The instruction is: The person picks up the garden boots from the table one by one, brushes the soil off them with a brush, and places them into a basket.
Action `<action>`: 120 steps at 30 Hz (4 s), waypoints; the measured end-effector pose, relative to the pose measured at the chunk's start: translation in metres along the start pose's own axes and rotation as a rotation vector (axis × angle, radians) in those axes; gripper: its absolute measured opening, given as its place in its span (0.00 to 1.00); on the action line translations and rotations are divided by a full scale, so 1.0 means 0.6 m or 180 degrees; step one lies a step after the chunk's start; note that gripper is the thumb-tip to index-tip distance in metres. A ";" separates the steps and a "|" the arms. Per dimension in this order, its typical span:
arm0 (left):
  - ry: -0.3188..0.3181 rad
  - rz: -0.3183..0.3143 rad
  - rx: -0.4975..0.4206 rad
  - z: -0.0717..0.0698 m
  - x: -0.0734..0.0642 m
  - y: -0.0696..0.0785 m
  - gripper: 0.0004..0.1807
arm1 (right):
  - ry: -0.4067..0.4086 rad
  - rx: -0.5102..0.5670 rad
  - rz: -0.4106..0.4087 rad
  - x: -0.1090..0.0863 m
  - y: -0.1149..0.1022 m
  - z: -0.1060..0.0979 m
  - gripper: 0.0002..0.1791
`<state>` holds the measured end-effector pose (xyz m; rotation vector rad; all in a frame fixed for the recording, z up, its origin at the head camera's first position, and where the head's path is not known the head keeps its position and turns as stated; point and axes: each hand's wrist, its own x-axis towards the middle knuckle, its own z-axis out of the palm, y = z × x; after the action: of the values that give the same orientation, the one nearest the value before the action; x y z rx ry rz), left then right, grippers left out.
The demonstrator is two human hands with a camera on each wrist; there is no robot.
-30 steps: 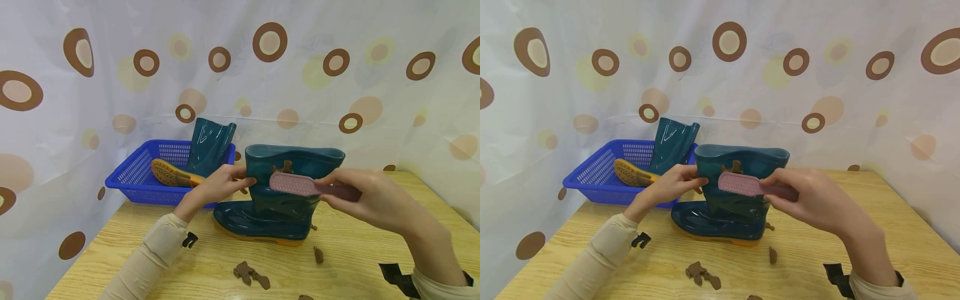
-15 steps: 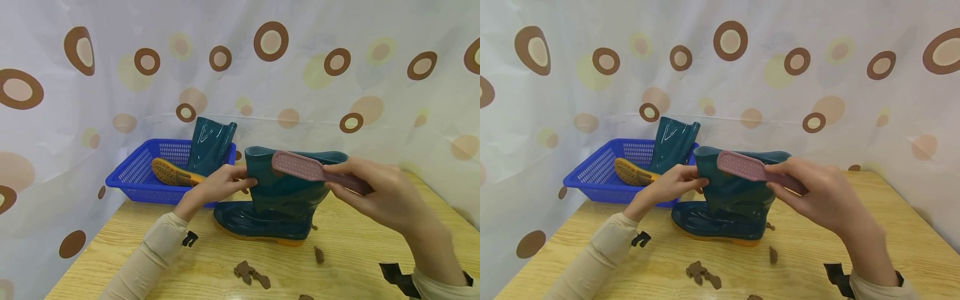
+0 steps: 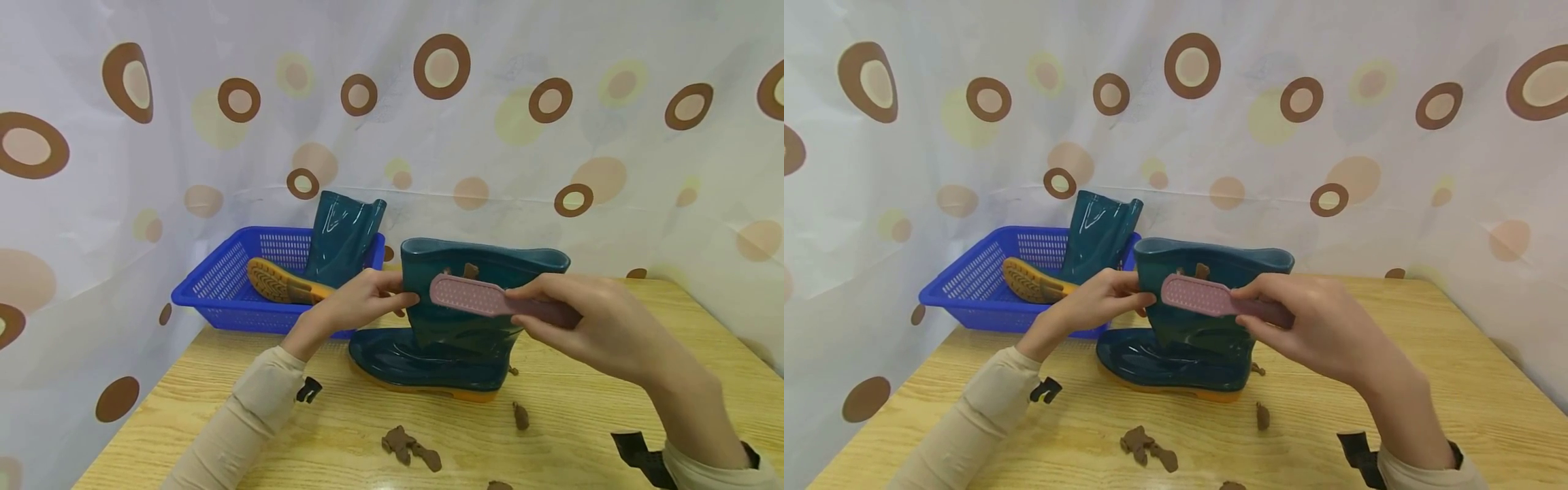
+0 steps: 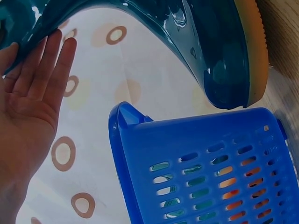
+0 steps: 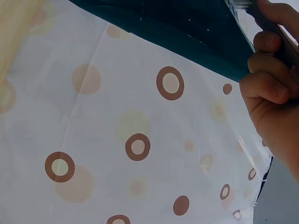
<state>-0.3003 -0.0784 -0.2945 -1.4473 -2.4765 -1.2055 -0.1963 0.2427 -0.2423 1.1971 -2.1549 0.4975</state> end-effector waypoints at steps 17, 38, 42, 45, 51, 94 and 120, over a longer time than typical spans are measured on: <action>0.0133 -0.0208 -0.0051 0.005 0.002 0.005 0.15 | -0.0428 0.0247 -0.0138 -0.011 0.002 -0.013 0.22; -0.0014 -0.0149 0.0061 0.000 -0.003 -0.002 0.18 | 0.0121 -0.0597 0.0133 -0.005 0.007 -0.011 0.11; -0.0016 -0.0123 0.0050 0.001 -0.002 -0.003 0.19 | -0.0074 -0.0479 0.0338 -0.006 0.005 -0.013 0.19; -0.0017 -0.0133 0.0064 0.002 -0.001 -0.003 0.18 | -0.0167 -0.0316 0.0390 -0.007 0.004 -0.015 0.17; -0.0020 -0.0139 0.0066 0.002 0.001 -0.004 0.15 | -0.0308 -0.0074 0.0487 -0.009 0.004 -0.017 0.16; -0.0009 -0.0299 -0.0080 0.001 -0.001 -0.007 0.14 | -0.0273 0.0026 0.0566 -0.009 0.000 -0.017 0.17; 0.0023 -0.0339 -0.0163 0.002 0.001 -0.006 0.16 | 0.0119 -0.0124 0.0283 -0.008 0.005 -0.022 0.24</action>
<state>-0.3029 -0.0781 -0.2975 -1.3351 -2.5661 -1.2988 -0.1928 0.2547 -0.2359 1.0664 -2.1831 0.5095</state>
